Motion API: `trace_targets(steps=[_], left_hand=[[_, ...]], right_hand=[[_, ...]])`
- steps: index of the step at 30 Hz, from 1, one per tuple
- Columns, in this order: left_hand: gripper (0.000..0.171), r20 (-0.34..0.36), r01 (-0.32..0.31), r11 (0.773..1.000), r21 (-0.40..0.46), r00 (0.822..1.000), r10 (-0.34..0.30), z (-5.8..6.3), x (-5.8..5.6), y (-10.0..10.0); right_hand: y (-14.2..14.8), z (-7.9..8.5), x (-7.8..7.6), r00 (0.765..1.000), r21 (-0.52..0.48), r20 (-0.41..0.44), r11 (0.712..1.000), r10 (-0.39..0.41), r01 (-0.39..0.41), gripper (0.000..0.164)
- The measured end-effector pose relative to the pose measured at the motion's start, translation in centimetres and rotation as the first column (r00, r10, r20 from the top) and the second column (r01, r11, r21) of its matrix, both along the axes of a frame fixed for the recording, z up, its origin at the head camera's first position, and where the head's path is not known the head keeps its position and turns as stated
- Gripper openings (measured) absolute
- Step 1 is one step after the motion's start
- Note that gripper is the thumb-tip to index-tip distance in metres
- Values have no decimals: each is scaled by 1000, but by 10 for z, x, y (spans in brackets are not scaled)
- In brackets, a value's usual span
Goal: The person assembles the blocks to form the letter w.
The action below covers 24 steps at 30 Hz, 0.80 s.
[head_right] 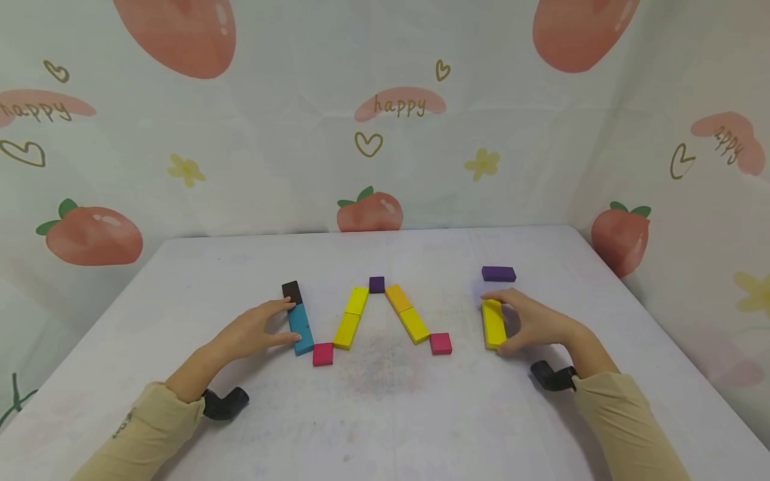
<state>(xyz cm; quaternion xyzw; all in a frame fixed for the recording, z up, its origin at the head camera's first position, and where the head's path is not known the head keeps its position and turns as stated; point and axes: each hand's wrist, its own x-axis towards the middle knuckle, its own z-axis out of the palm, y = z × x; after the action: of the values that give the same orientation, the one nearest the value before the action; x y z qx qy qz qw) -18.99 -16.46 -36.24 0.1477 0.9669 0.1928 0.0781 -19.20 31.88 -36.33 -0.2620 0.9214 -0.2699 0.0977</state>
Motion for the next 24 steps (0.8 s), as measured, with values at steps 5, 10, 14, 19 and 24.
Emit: trace_targets(steps=[5, 10, 14, 19, 24], left_hand=[[69, 0, -1, 1000, 3, 1000, 1, 0, 0, 0], [69, -13, 8, 1000, 10, 1000, -8, -1, -1, -1], [69, -12, 11, 1000, 17, 1000, -11, -2, -1, -2], [69, -14, 10, 1000, 19, 1000, -10, -3, 0, -2], [69, -15, 7, 1000, 13, 1000, -7, -2, 0, -1]], right_hand=[[-7, 3, -1, 1000, -28, -8, 999, -23, 22, 83], [-12, 4, -3, 999, -45, -31, 998, -33, 31, 80], [-15, 2, -5, 999, -44, -41, 999, -33, 31, 79], [-15, 0, -7, 999, -48, -51, 999, -19, 17, 78], [-17, 0, -8, 999, -53, -41, 999, -16, 14, 77]])
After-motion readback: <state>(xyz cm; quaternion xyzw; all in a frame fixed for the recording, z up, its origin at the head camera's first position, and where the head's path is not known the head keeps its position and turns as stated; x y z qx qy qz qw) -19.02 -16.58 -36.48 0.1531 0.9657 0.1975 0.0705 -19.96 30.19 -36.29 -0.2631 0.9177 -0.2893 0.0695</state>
